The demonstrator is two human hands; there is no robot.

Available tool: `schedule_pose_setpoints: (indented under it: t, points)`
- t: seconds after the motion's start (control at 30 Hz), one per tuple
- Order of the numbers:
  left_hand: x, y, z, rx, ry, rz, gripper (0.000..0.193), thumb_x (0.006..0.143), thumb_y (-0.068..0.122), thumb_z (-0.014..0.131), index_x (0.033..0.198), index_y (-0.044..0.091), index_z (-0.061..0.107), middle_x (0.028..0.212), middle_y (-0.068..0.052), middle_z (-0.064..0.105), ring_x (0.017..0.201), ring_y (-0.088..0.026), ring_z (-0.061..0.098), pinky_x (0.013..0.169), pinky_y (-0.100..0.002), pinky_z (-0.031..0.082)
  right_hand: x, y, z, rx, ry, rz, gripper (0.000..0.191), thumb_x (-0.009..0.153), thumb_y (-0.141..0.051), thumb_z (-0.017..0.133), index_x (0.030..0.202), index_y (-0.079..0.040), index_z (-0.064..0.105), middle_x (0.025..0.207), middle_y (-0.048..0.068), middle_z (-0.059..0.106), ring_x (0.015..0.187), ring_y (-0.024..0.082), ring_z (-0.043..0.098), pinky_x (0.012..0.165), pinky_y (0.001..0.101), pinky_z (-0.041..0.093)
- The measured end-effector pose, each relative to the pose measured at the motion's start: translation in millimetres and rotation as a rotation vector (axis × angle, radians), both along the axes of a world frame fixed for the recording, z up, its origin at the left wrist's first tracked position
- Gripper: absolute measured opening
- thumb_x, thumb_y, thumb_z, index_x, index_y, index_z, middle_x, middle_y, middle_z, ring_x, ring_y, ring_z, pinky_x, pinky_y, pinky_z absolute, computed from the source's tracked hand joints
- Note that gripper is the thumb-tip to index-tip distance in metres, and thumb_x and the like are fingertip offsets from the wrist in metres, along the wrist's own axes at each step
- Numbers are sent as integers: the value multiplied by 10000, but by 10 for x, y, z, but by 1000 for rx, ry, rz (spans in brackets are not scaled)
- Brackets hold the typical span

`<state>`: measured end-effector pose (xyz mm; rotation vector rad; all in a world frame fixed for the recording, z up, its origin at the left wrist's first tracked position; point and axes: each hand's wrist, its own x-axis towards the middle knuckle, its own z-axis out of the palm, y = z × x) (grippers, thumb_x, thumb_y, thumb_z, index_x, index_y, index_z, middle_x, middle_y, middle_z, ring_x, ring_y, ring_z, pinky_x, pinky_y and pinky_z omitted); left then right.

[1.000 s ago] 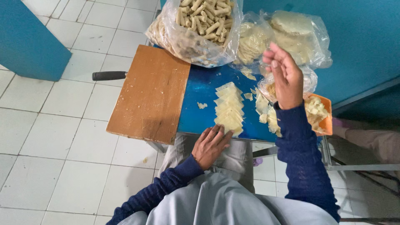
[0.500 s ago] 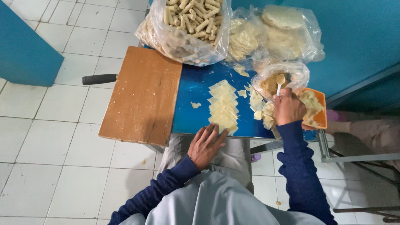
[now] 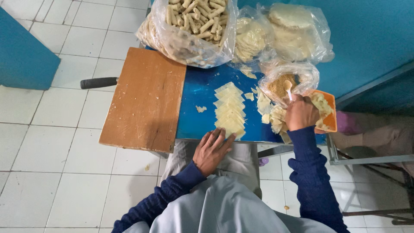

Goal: The person sits at a small blue table and assembles snack rolls: they take flat dough pieces, spoon brown filling powder from a plastic bag onto a piece, fold or roll the dough over the filling, and place the finished roll into an orange container. Bags of finished rolled snacks and other dough pieces sit on the table.

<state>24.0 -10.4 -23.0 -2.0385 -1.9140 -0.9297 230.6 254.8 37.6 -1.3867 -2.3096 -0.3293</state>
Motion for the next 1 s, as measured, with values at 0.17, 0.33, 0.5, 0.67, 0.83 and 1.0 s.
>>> schedule_pose_setpoints:
  t: [0.17, 0.33, 0.5, 0.67, 0.83, 1.0]
  points:
    - [-4, 1, 6, -2, 4, 0, 580, 977, 327, 659, 1516, 178, 506, 1411, -140, 543, 1368, -315, 499, 1136, -484, 407, 48, -14, -101, -44, 80, 83, 153, 971, -154, 671, 1091, -133, 763, 992, 134, 750, 894, 354, 711, 787, 479, 543]
    - [-14, -4, 42, 4, 5, -5, 572, 973, 326, 666, 1505, 177, 514, 1400, -143, 544, 1358, -323, 504, 1139, -490, 406, 86, -73, -136, -100, 219, 141, 169, 971, -158, 673, 1103, -121, 772, 1000, 142, 757, 897, 359, 715, 795, 457, 551]
    - [-26, -3, 116, 13, -66, -17, 517, 936, 284, 691, 1429, 179, 579, 1352, -154, 562, 1312, -330, 523, 1115, -479, 422, 143, -80, -124, -142, 345, 224, 199, 965, -113, 666, 1139, -74, 753, 998, 148, 754, 912, 330, 730, 814, 410, 564]
    - [-57, 26, 198, 119, -271, 40, 337, 950, 191, 691, 1270, 109, 625, 1281, -133, 593, 1226, -321, 557, 1015, -451, 462, 211, -239, 16, -203, 396, 172, 198, 981, -106, 679, 1158, -55, 753, 971, 147, 758, 860, 285, 735, 787, 377, 560]
    - [-58, 84, 284, 37, -355, 273, 318, 871, 237, 744, 1120, 72, 636, 1100, -100, 575, 1033, -325, 534, 841, -460, 413, 241, -633, 175, -418, 553, 247, 234, 986, -100, 686, 1206, -36, 736, 904, 99, 751, 767, 152, 696, 727, 287, 537]
    - [-57, 104, 323, 41, -396, 307, 280, 846, 220, 750, 1044, 83, 608, 1068, -95, 540, 1035, -320, 506, 847, -462, 382, 136, -1040, 180, -736, 596, 417, 269, 968, -67, 639, 1226, -44, 713, 892, 57, 742, 783, 68, 662, 703, 233, 537]
